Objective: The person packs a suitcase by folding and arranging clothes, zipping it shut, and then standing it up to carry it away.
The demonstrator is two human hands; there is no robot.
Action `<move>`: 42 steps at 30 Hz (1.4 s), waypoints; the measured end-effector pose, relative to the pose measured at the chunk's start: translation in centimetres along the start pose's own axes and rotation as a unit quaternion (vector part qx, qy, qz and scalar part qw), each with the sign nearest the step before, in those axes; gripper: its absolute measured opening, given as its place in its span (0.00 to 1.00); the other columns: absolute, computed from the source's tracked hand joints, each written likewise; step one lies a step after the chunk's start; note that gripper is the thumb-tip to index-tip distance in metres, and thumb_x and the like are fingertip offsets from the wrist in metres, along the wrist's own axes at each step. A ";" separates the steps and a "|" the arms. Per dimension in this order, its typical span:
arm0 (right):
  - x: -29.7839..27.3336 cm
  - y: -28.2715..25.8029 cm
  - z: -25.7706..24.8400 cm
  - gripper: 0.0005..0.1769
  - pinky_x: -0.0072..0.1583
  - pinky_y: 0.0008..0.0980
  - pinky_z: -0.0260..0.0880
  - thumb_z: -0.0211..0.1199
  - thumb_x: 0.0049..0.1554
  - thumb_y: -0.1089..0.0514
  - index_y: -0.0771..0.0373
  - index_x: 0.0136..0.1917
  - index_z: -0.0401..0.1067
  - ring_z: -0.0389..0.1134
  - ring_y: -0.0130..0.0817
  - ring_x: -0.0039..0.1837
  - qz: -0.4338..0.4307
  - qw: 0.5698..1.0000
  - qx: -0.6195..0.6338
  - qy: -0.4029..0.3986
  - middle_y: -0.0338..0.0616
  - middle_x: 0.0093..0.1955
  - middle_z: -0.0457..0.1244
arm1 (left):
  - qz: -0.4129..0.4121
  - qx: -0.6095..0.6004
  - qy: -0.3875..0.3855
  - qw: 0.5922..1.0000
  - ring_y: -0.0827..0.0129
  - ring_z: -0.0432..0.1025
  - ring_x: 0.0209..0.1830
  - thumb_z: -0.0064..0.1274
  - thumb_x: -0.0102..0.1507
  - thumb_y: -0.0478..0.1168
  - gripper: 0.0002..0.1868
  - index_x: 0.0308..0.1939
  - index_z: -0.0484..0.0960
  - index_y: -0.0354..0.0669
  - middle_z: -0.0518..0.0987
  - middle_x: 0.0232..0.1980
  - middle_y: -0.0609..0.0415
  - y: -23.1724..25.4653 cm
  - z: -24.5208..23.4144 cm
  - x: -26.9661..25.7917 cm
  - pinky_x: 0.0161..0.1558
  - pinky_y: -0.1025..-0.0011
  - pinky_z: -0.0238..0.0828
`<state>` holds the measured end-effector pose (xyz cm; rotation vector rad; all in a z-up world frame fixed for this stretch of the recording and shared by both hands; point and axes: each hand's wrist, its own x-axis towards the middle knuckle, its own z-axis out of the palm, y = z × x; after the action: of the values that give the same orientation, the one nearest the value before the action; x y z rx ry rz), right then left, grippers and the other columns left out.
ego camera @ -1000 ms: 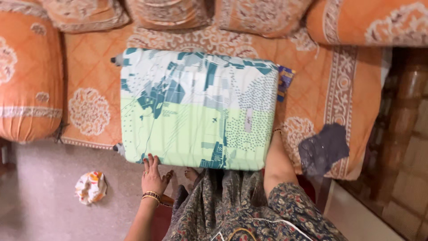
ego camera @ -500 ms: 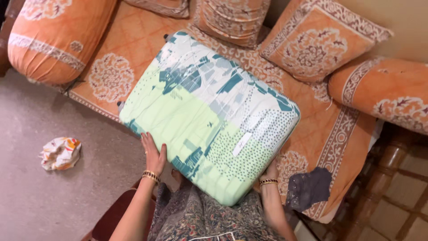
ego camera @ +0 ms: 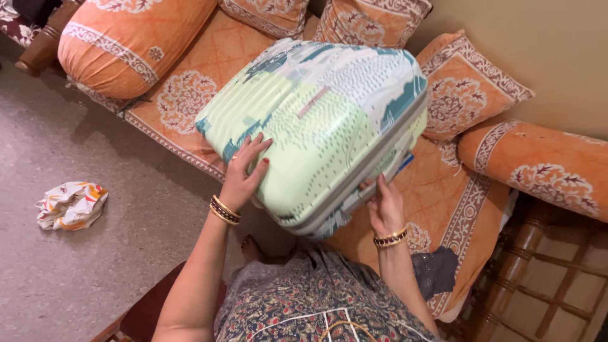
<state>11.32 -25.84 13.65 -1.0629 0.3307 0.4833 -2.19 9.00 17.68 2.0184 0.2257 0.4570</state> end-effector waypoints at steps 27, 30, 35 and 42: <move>10.1 -2.2 28.5 0.20 0.69 0.34 0.67 0.50 0.68 0.66 0.67 0.73 0.61 0.67 0.40 0.70 -0.043 0.934 0.107 -0.337 0.50 0.68 0.65 | 0.039 0.035 0.202 0.978 0.52 0.68 0.70 0.69 0.59 0.55 0.44 0.73 0.68 0.44 0.72 0.70 0.45 -3.1 -15.0 12.9 0.69 0.60 0.65; 11.7 -2.5 28.9 0.14 0.68 0.33 0.72 0.53 0.69 0.67 0.69 0.67 0.61 0.69 0.38 0.68 -0.052 0.946 0.069 -0.311 0.49 0.67 0.66 | 0.041 0.030 0.202 0.978 0.53 0.69 0.69 0.69 0.59 0.55 0.43 0.73 0.69 0.44 0.72 0.69 0.46 -4.1 -15.5 13.0 0.69 0.60 0.66; 11.3 -5.6 28.6 0.15 0.55 0.38 0.81 0.63 0.68 0.58 0.72 0.61 0.72 0.69 0.39 0.53 -0.065 0.964 -0.156 -0.207 0.48 0.52 0.62 | 0.022 0.035 0.205 0.978 0.52 0.68 0.69 0.69 0.59 0.55 0.43 0.73 0.69 0.45 0.73 0.69 0.45 -3.8 -15.8 13.0 0.68 0.59 0.66; 4.1 -13.8 34.6 0.27 0.64 0.43 0.65 0.76 0.48 0.47 0.59 0.57 0.75 0.65 0.48 0.61 -0.608 0.402 -0.617 -0.295 0.53 0.58 0.66 | -0.028 0.047 0.174 0.983 0.53 0.69 0.69 0.66 0.57 0.55 0.43 0.72 0.67 0.46 0.72 0.71 0.46 -0.3 -16.4 11.7 0.67 0.58 0.66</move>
<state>23.09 0.39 37.70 -2.0487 -1.7380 -0.4601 1.76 26.51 26.89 2.0071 0.5243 0.7757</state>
